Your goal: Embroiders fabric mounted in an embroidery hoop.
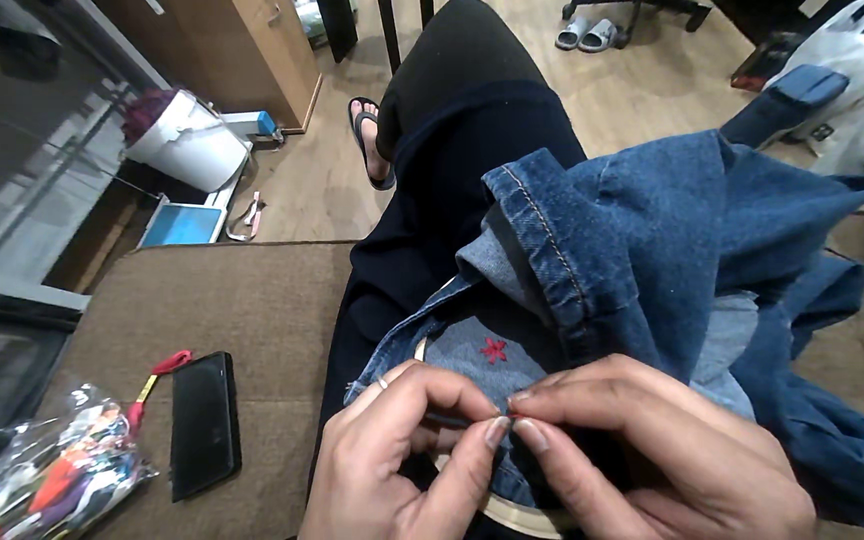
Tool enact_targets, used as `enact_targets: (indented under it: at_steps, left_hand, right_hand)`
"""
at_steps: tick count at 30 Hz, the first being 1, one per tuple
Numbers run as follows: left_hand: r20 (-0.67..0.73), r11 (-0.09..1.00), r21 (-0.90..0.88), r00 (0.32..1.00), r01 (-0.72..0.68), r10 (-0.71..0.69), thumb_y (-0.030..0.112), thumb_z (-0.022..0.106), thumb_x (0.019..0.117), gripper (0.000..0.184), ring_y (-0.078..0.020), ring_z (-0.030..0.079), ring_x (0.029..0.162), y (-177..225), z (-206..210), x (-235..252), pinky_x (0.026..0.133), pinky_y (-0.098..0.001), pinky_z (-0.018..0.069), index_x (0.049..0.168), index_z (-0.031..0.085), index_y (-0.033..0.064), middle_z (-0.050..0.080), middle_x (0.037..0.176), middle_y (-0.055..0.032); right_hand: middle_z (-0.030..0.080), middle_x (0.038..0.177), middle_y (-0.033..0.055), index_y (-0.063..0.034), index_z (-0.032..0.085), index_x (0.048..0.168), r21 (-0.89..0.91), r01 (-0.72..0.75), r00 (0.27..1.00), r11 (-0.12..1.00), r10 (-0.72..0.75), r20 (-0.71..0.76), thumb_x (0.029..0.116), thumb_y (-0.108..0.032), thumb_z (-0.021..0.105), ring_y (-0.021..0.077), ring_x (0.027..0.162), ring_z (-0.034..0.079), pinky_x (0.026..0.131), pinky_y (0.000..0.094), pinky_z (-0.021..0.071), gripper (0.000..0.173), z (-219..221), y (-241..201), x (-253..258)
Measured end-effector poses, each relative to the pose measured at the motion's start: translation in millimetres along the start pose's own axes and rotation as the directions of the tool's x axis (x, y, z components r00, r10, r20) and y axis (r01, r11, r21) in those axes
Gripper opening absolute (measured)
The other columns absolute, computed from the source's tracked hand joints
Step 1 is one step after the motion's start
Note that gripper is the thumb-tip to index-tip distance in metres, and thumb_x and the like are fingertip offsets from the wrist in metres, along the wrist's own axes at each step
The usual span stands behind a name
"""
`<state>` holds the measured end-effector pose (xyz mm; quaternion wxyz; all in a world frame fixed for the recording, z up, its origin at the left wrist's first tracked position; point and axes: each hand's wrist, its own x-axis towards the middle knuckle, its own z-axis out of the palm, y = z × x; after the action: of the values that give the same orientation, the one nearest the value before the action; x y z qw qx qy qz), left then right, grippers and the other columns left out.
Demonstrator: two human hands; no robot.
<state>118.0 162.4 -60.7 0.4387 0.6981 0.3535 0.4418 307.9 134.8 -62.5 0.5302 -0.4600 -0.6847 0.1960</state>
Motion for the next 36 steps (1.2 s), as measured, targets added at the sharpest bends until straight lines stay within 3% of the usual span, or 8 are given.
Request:
enact_targets:
  at_steps: [36]
  left_hand:
    - [0.012,1.000,-0.028,1.000,-0.002,0.003,0.014,0.069,0.0975,0.011,-0.0035,0.071,0.083,-1.3,1.6,-0.2,0.071,-0.0194,0.0635,0.100,0.066,0.0029,0.071,0.096,-0.0016]
  right_hand:
    - [0.073,0.086,0.0040,-0.0042,0.071,0.088,-0.069,0.056,0.998,0.996,-0.057,-0.011,0.0924,-0.010,0.072,0.0053,0.088,0.072,0.077,0.0159,0.0600,0.008,1.6,-4.1,-1.5]
